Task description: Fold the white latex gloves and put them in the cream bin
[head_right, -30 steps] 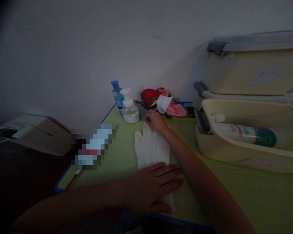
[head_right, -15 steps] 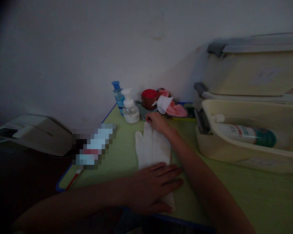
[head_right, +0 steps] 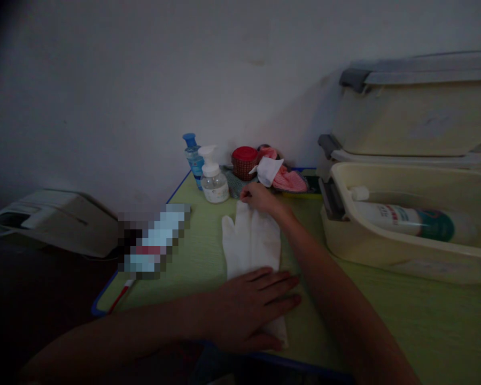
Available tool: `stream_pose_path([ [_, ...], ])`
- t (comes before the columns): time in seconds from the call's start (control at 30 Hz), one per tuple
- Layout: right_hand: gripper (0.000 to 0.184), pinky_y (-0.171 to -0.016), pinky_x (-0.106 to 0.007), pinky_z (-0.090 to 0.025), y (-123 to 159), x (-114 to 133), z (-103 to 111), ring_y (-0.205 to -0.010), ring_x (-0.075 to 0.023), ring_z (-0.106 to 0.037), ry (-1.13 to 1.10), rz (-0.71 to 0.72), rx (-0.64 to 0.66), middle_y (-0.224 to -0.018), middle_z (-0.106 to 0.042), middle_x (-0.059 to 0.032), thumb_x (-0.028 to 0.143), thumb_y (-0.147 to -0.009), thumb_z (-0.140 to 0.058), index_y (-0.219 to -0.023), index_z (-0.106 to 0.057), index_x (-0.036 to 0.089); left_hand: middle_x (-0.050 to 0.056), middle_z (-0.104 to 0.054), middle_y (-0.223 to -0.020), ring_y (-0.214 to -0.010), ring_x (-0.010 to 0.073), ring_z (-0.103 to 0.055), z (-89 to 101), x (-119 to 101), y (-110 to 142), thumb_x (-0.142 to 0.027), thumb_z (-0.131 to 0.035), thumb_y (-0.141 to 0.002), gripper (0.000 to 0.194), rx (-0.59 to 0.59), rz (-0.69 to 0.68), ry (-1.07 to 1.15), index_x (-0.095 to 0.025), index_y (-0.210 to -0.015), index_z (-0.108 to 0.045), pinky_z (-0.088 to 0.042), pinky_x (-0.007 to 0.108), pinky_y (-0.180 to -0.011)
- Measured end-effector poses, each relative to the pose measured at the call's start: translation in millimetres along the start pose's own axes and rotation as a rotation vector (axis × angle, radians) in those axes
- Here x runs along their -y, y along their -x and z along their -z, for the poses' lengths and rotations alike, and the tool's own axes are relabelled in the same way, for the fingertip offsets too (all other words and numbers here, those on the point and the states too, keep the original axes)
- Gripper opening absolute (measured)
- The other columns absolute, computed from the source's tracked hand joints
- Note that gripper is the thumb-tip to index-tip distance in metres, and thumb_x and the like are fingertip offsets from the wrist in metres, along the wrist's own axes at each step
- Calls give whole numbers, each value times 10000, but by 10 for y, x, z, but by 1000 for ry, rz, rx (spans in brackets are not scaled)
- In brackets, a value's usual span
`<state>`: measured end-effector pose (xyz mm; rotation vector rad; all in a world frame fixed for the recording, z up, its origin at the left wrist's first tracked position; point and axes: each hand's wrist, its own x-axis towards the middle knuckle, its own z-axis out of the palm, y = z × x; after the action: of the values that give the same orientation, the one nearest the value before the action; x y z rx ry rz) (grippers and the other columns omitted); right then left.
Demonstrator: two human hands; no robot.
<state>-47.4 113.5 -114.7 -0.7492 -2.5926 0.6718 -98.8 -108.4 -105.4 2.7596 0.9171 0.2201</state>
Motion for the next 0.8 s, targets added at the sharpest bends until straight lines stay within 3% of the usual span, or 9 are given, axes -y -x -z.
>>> stream_pose_path([
  [0.4, 130, -637, -223, -408, 3, 68, -106, -652, -120, -559, 50, -38, -3, -709, -640, -38, 52, -713, -521, -695, -630, 121, 160, -293, -1475, -1379, 232, -245, 18, -7, -2, -487, -337, -915, 600, 16, 5, 4, -86, -1361, -333, -196, 362, -1126],
  [0.8, 160, -588, -228, -335, 88, 236, -16, -688, -143, -555, 259, -35, -8, -776, -629, -43, 38, -736, -541, -836, -597, 150, 151, -317, -1465, -1370, 239, -260, 2, 2, -1, -483, -348, -911, 602, 4, -5, -7, -80, -1359, -340, -210, 373, -1122],
])
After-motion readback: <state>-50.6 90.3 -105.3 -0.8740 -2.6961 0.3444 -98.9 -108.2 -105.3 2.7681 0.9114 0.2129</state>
